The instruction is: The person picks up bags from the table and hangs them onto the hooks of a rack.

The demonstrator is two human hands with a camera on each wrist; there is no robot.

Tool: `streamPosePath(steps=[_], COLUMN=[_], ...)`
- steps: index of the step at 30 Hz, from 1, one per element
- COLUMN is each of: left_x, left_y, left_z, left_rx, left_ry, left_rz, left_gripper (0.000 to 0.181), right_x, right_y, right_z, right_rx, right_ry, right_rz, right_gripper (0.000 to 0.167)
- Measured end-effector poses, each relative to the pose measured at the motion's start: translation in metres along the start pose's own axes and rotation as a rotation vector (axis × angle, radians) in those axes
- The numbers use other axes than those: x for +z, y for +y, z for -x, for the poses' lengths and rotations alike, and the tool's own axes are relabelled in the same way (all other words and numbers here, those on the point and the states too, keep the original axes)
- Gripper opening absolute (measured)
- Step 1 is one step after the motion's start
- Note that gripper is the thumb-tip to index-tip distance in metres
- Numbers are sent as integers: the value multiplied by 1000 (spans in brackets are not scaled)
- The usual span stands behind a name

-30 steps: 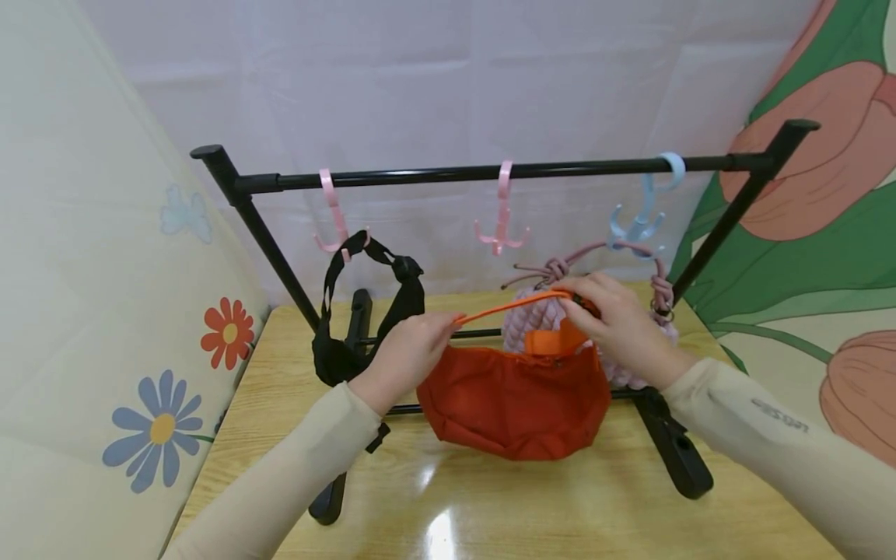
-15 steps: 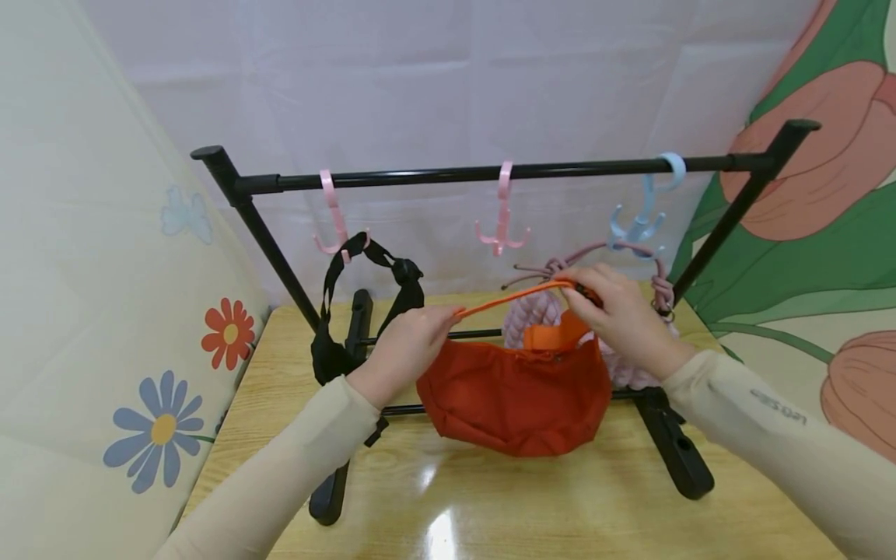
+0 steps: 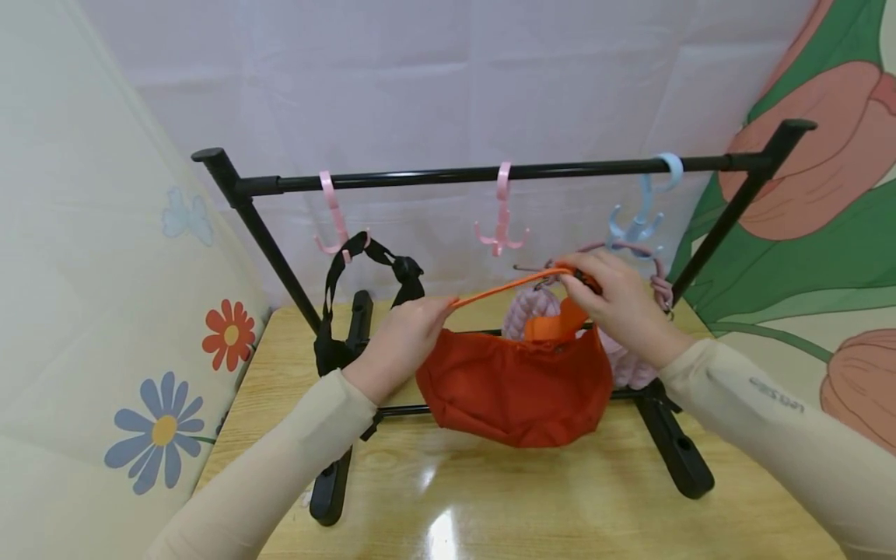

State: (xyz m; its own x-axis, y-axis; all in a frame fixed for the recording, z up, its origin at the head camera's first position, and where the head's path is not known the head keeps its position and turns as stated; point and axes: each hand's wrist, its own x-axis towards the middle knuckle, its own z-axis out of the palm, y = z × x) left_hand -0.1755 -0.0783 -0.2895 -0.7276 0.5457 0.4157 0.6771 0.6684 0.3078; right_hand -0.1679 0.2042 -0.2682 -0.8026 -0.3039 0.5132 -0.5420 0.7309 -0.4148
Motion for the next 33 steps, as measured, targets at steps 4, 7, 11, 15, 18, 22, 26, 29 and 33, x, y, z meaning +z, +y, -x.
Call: streamPosePath(steps=[4,7,11,15,18,22,26,29,33], left_x=[-3,-3,-2,-2,-3,-5,-9,-11,-11], left_y=[-1,-2,-4,-4,-5,-4,-4,-4,-4], left_z=[-2,-3,-4,-6,-7,-8,-9,-10,-10], left_rx=[9,17,28,24,15,3,-7,-13,-9], left_ry=[23,39,62,79,85,90,93,95,102], left_rz=[16,16,-3,-14,-12,-16,-36,-44,-40], left_gripper=[28,28,27,27,26,26,27,27,27], right_x=[-1,-2,-3,-3,-3,-3,-3,-3,-4], right_y=[-1,-2,-3,-4,-4,-5,-7,-7,-7], right_z=[-4,-6,-10,-14,-17,-22,-26,-29,-31], right_rx=[9,23,53,84,85,82,90,94,87], right_ry=[7,6,3,16,32,45,50,51,61], right_rz=[-16,-28,-43,-49,-56,-69,-75,-78,-77], right_gripper=[27,29,32,33,32,32,33,33,33])
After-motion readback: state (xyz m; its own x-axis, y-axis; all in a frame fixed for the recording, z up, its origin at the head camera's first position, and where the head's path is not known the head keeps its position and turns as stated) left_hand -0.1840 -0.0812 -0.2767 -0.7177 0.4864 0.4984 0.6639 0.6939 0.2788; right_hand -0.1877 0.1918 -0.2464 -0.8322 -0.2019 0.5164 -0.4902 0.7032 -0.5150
